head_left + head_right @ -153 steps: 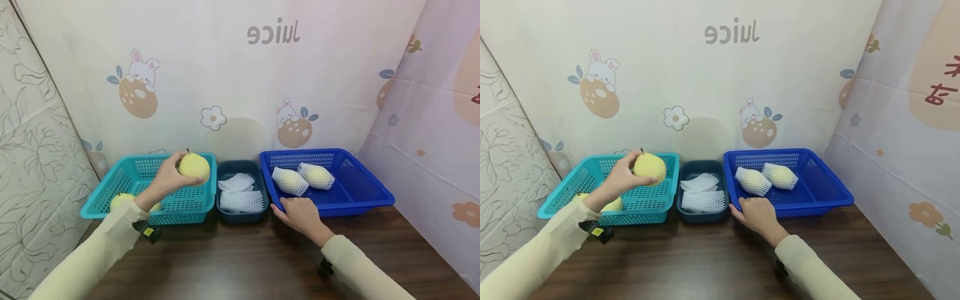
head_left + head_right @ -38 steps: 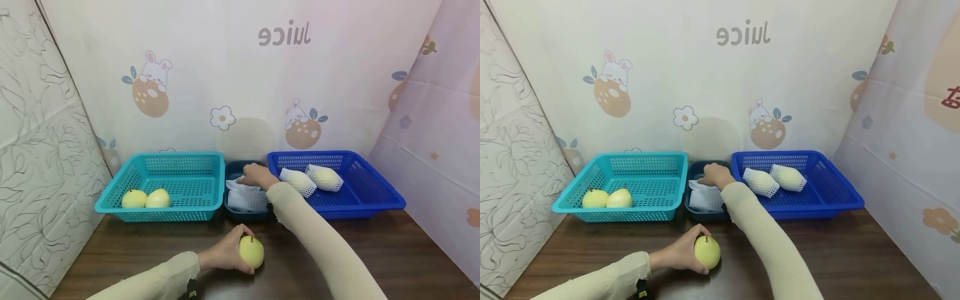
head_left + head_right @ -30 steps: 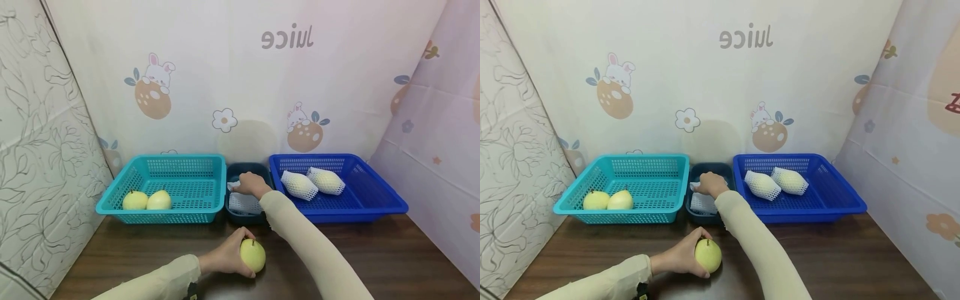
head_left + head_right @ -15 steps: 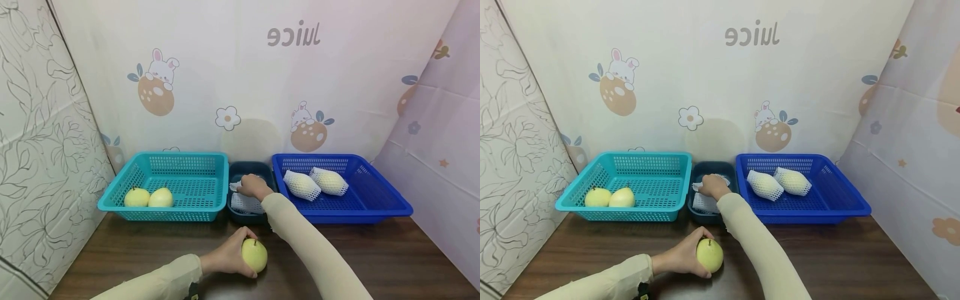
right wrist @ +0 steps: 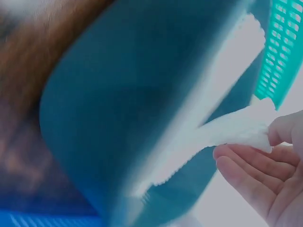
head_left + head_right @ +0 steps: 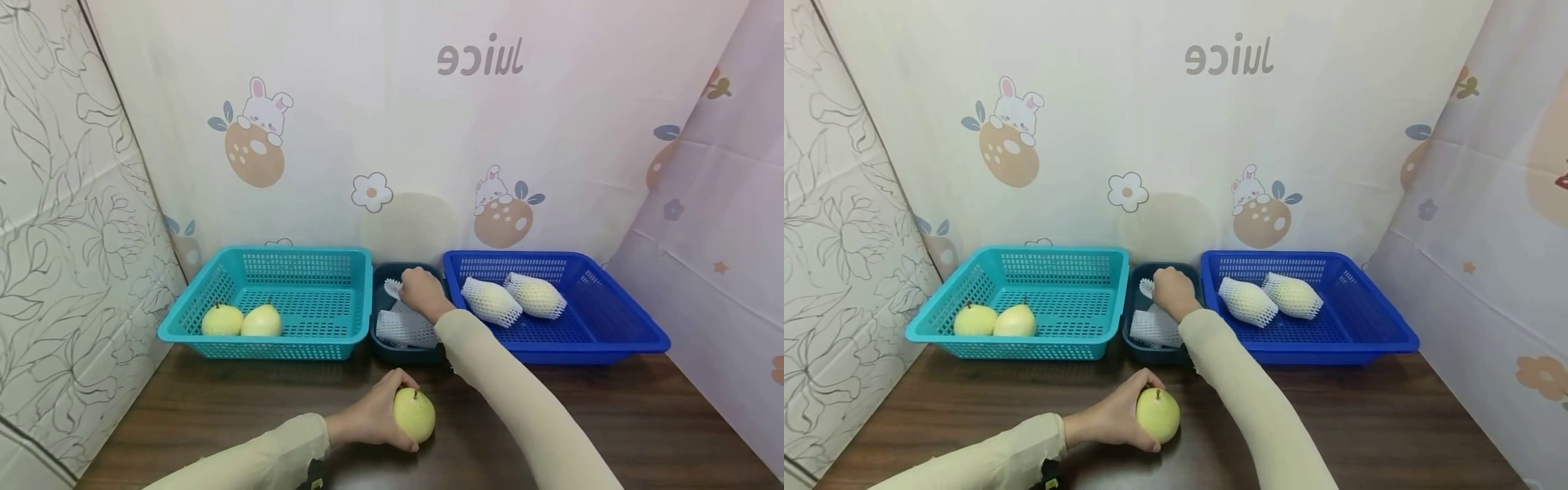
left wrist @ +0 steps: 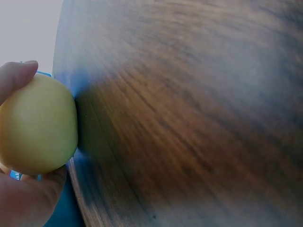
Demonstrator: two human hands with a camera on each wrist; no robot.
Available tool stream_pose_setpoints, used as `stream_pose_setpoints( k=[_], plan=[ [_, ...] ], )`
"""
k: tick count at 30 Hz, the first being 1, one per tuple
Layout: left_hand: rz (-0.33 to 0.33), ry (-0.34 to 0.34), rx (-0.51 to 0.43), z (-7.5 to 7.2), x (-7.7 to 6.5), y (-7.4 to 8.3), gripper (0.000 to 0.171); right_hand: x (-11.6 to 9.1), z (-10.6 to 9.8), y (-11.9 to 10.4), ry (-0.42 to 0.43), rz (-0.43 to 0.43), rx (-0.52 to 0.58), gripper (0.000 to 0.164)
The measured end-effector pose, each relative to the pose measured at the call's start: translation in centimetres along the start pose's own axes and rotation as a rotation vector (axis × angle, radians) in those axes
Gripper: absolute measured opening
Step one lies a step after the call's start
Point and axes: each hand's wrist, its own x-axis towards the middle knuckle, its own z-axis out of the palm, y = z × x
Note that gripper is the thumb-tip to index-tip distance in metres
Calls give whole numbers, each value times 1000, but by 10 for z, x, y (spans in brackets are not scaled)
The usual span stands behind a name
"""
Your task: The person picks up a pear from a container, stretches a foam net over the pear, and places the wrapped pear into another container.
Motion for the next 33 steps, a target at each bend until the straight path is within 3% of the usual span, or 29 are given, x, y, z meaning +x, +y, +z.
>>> stream_pose_setpoints(
  k=[7,14,22,33],
  plan=[
    [14,11,13,-2,1,0,70,-1,-33,7,78,8,-82,13],
    [14,11,25,-2,5,0,71,-12,-66,16,132,-23,-14,15],
    [-4,3,13,-2,6,1,71,-36,-83,31,119,-17,290,17],
    [-5,10,-4,2,0,-4,71,-92,-90,40,126,-6,516,20]
  ],
)
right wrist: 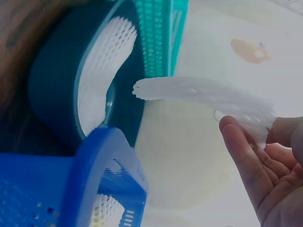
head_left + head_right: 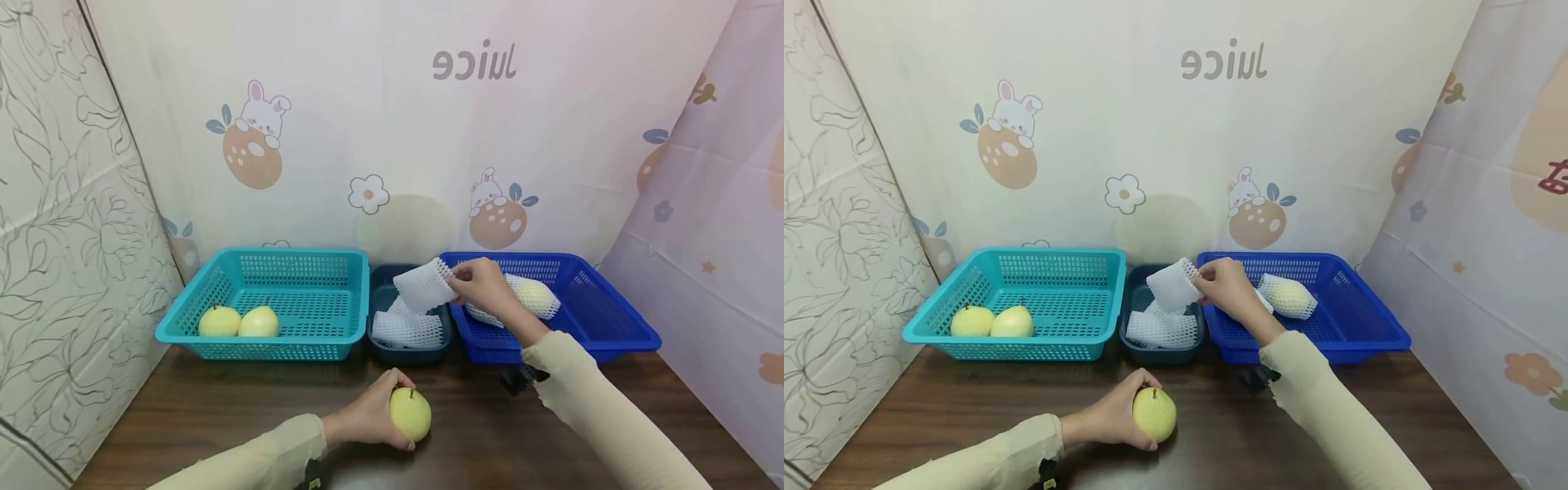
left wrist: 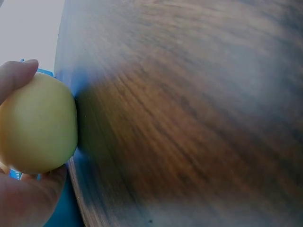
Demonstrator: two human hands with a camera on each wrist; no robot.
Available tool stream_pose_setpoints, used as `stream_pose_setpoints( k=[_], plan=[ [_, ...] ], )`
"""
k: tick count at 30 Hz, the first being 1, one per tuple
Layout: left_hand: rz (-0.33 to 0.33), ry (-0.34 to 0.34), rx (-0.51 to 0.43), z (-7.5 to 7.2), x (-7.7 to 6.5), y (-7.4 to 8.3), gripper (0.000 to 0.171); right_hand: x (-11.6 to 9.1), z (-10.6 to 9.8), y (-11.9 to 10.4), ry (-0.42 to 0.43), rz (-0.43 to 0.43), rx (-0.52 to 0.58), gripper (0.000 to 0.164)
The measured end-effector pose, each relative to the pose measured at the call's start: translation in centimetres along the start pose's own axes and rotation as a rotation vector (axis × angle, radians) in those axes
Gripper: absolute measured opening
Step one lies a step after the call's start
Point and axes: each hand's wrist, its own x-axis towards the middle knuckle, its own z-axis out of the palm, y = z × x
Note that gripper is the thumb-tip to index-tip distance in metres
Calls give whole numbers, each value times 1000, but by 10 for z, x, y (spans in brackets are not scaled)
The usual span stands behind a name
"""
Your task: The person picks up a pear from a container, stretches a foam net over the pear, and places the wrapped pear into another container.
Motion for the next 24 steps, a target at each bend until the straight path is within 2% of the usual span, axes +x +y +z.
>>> stream_pose_setpoints(
  k=[4,8,16,24],
  plan=[
    [11,3,-3,0,-1,-1,71,-19,-4,2,7,-3,69,22],
    [18,10,-2,1,-1,-1,71,-35,-5,4,-22,-1,151,24],
    [20,3,-2,1,-1,-3,71,-64,1,7,-30,13,263,24],
    [19,12,-1,1,-2,-2,72,-82,4,11,-10,0,311,22]
  ],
)
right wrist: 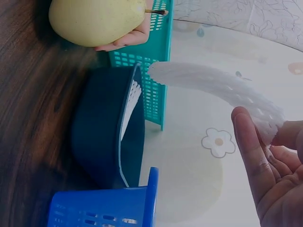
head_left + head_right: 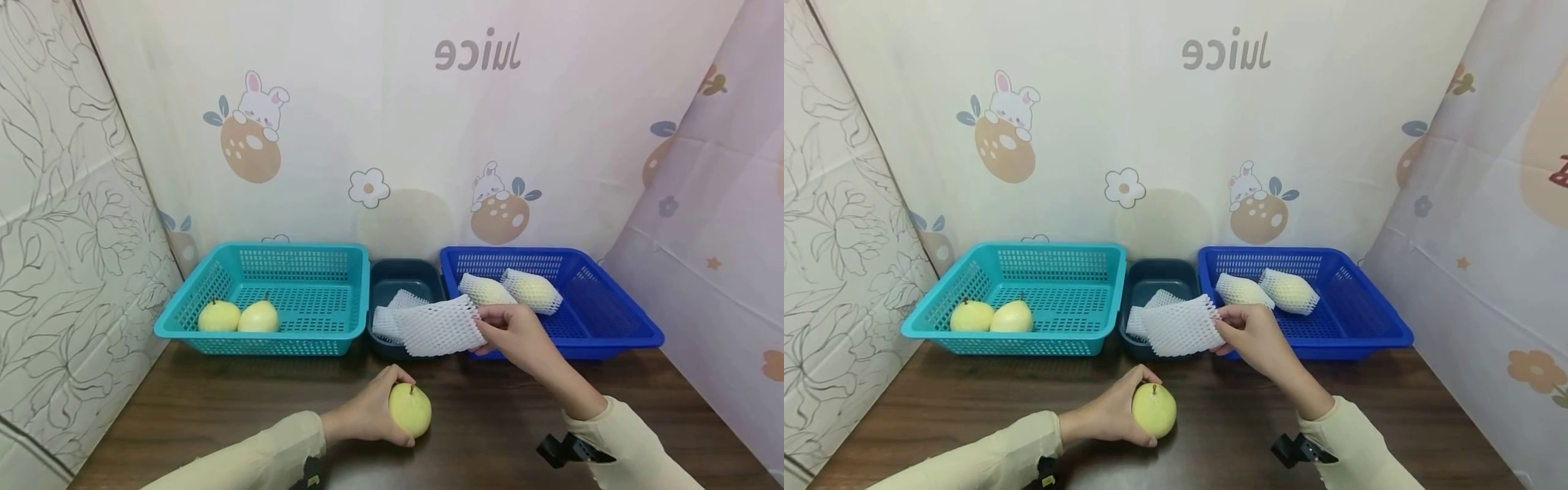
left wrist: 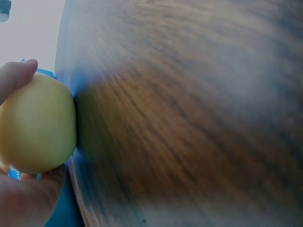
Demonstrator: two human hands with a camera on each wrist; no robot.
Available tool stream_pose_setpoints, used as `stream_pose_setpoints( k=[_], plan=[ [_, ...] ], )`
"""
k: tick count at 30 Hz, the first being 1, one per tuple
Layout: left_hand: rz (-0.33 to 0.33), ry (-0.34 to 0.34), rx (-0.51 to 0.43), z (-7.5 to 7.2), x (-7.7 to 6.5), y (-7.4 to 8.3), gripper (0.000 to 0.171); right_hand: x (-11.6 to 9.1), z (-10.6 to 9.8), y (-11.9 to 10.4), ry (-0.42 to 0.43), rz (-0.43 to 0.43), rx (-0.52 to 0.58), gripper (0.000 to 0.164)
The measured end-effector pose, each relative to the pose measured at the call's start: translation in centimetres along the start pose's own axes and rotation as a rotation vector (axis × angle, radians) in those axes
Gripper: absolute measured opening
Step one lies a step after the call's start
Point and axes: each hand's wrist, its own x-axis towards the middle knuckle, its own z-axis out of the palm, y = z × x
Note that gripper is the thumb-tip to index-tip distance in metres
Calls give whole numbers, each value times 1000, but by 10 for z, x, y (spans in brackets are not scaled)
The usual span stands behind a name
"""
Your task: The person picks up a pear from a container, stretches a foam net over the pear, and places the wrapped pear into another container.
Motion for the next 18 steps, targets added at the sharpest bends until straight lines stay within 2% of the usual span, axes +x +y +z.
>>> stream_pose_setpoints(
  k=[5,18],
  plan=[
    [-6,-6,-3,-1,0,2,72,-4,-3,-2,5,-10,3,22],
    [-7,-25,57,-1,-3,6,72,-6,-2,-2,-18,-14,40,22]
  ],
)
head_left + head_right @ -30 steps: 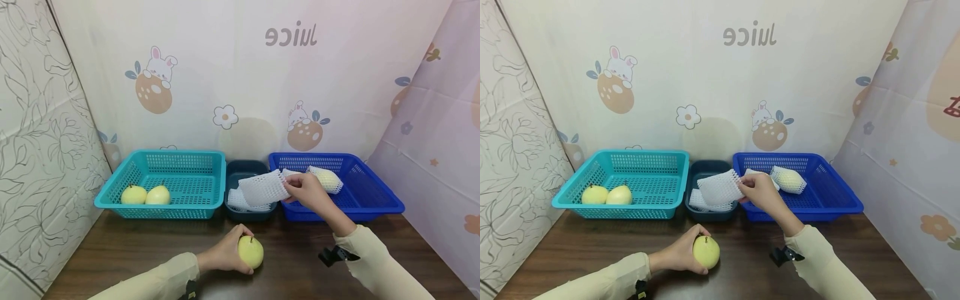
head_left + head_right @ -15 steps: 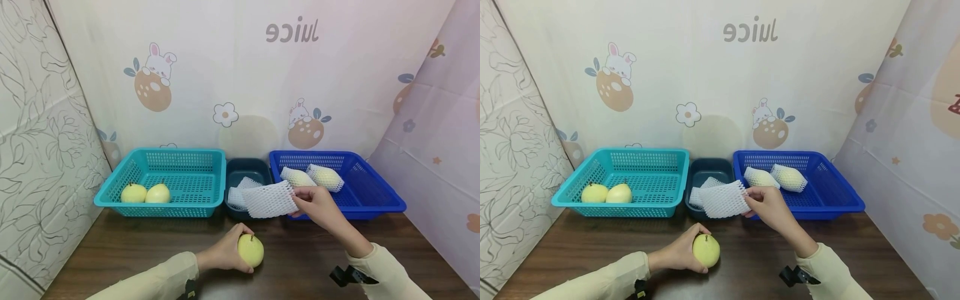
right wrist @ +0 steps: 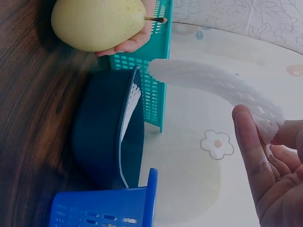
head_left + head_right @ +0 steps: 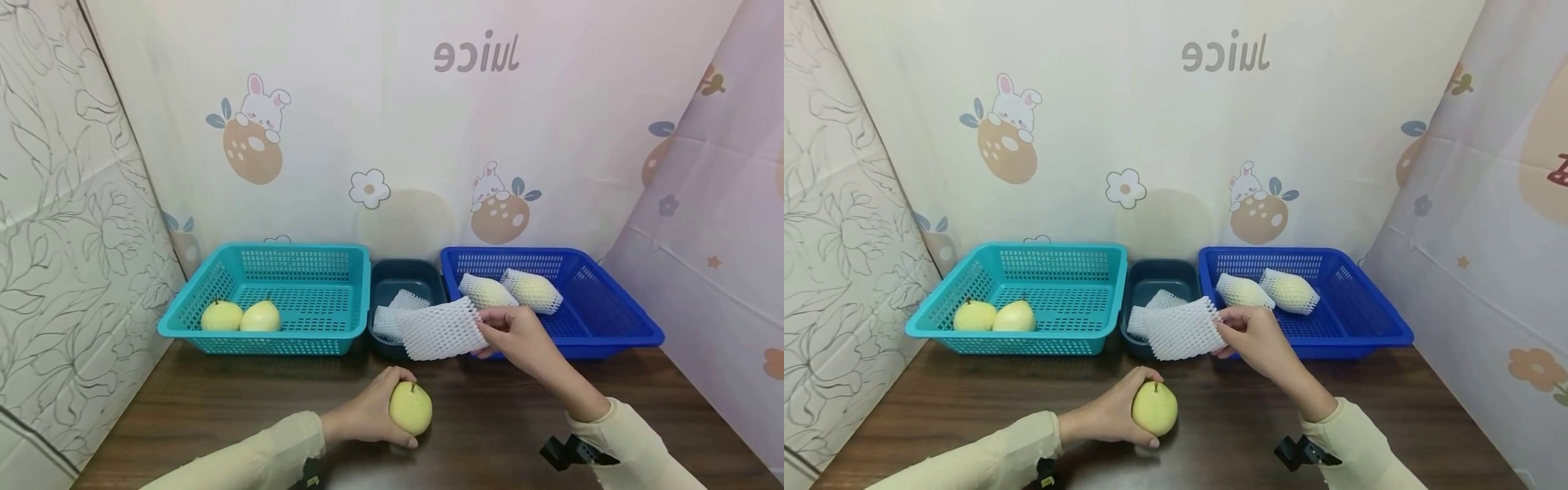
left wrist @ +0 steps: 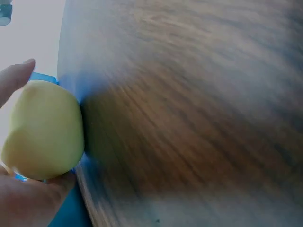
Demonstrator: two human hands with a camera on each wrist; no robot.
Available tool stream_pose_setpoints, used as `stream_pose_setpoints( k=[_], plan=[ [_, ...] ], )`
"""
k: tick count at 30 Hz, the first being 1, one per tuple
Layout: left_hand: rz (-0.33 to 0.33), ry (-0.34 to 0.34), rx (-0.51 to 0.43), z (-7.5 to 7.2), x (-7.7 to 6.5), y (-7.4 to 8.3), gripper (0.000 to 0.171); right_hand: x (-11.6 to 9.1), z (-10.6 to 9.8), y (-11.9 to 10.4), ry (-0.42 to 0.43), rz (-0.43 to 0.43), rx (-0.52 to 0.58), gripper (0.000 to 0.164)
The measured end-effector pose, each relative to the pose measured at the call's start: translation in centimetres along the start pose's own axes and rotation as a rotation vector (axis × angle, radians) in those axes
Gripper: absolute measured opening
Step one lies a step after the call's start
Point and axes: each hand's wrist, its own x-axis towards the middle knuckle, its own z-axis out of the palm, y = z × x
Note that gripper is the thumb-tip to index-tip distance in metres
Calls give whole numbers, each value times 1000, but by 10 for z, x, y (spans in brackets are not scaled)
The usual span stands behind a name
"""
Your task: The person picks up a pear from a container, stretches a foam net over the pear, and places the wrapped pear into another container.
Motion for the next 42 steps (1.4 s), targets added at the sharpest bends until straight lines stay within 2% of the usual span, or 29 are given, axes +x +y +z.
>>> stream_pose_setpoints(
  k=[5,7,11,14,20,23,26,31,36,42],
  plan=[
    [-55,12,1,-6,-2,6,73,2,0,-2,-2,-9,-17,22],
    [-73,36,-48,-11,-2,10,66,3,0,-3,-2,-10,-27,21],
    [-80,142,-243,-25,5,19,48,4,1,-5,1,5,-45,21],
    [-77,210,-406,-34,10,25,43,3,1,-6,2,19,-50,22],
    [-126,262,-688,-46,16,33,41,2,3,-4,9,5,-38,20],
    [-143,283,-773,-47,17,34,39,2,4,-3,8,-10,-26,20],
    [-142,303,-823,-47,16,33,36,1,5,-1,11,-10,-16,20],
    [-125,328,-848,-47,16,32,32,0,8,4,35,14,-6,20],
    [-96,296,-876,-46,18,33,41,-1,14,7,41,15,3,20],
    [-79,249,-967,-42,20,33,48,-1,24,6,17,-4,41,16]
  ],
)
